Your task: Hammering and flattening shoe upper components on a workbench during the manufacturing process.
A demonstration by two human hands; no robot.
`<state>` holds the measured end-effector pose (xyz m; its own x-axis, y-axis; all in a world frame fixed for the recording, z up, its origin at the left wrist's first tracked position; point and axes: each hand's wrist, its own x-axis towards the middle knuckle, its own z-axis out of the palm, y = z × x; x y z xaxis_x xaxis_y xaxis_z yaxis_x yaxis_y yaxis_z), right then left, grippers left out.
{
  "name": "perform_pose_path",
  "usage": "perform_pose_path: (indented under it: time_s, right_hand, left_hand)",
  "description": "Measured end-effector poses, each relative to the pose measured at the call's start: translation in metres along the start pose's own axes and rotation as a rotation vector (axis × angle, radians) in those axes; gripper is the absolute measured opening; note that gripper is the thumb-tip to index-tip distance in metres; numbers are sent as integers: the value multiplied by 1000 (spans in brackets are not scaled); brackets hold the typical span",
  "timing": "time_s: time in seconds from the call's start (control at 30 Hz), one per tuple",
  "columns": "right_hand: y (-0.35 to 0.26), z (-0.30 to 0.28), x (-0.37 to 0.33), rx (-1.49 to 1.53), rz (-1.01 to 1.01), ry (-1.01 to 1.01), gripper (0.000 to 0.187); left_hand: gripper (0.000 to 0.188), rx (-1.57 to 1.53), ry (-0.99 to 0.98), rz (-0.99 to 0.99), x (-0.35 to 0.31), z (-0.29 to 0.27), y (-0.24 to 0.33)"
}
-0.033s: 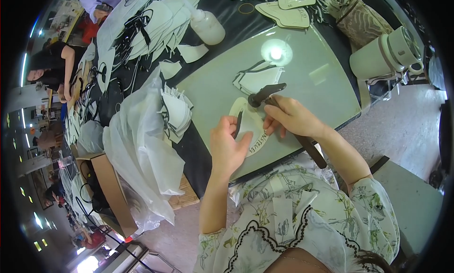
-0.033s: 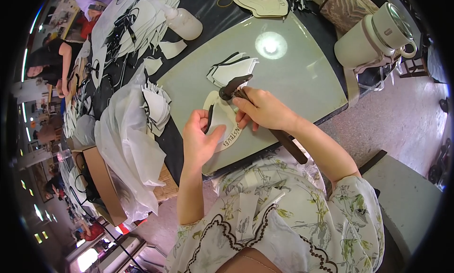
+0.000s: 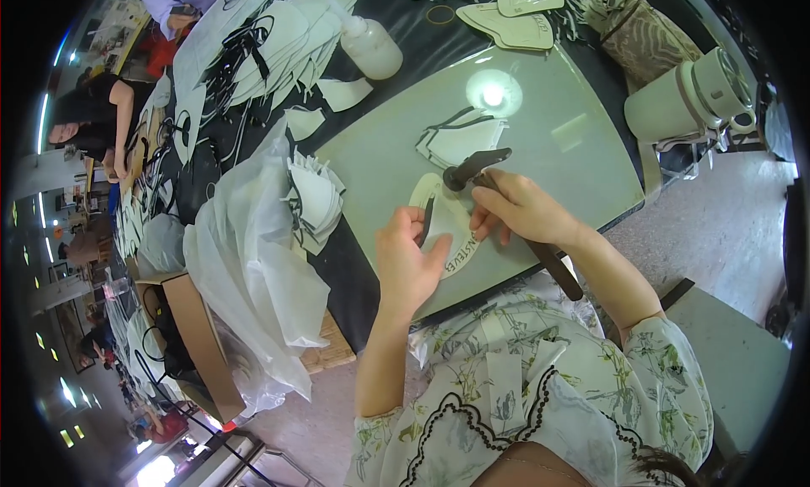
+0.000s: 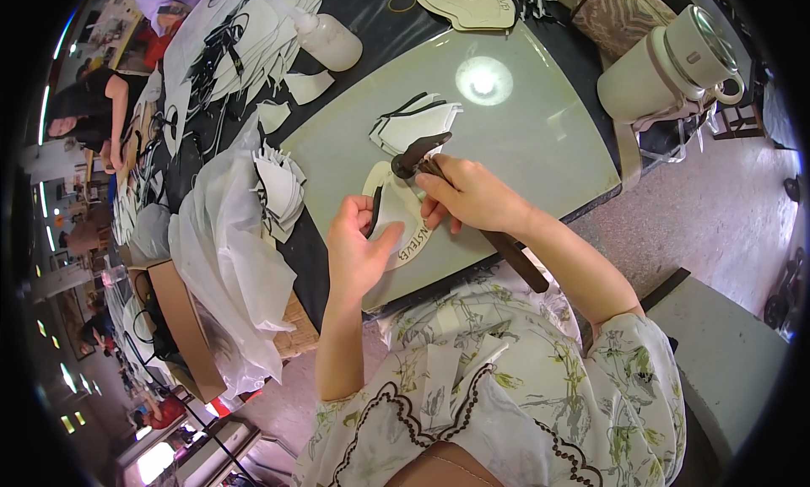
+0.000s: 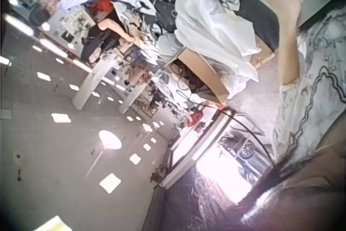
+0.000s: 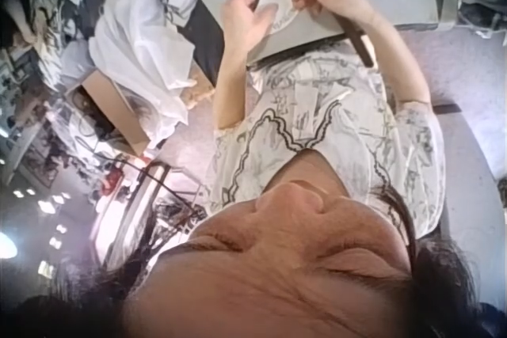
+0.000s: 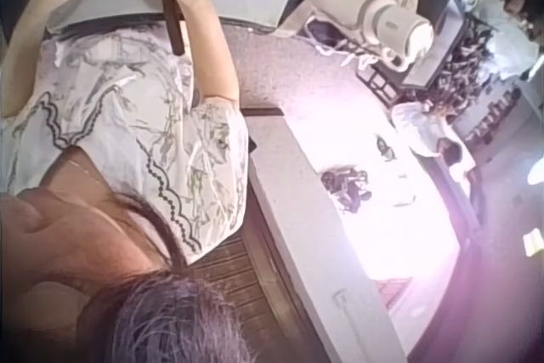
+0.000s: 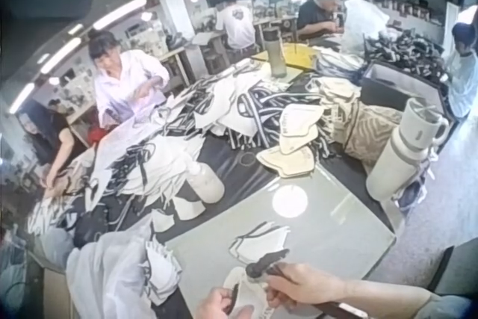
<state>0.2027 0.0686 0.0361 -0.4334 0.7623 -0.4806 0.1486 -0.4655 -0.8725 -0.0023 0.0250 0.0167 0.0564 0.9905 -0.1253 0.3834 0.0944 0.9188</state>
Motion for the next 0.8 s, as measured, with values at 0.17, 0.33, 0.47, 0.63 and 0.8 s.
perform_pose_path:
  time_s: [0.17, 0.33, 0.47, 0.63, 0.8]
  right_hand:
    - [-5, 9, -6, 19, -133, -92, 29]
    - [1, 10, 7, -155, -75, -176, 32]
    - [0, 13, 8, -67, -73, -131, 32]
    - [-6, 14, 10, -120, -98, -95, 28]
    - [52, 8, 29, -721, -722, -13, 21]
  left_hand:
    - [30, 294, 4, -35, -7, 1, 10]
    - [34, 240, 151, -11, -19, -9, -5]
    - [37, 114, 132, -66, -22, -32, -4]
    - [37, 182, 139, -71, -19, -34, -10]
    - [39, 255, 207, 75, -32, -17, -40]
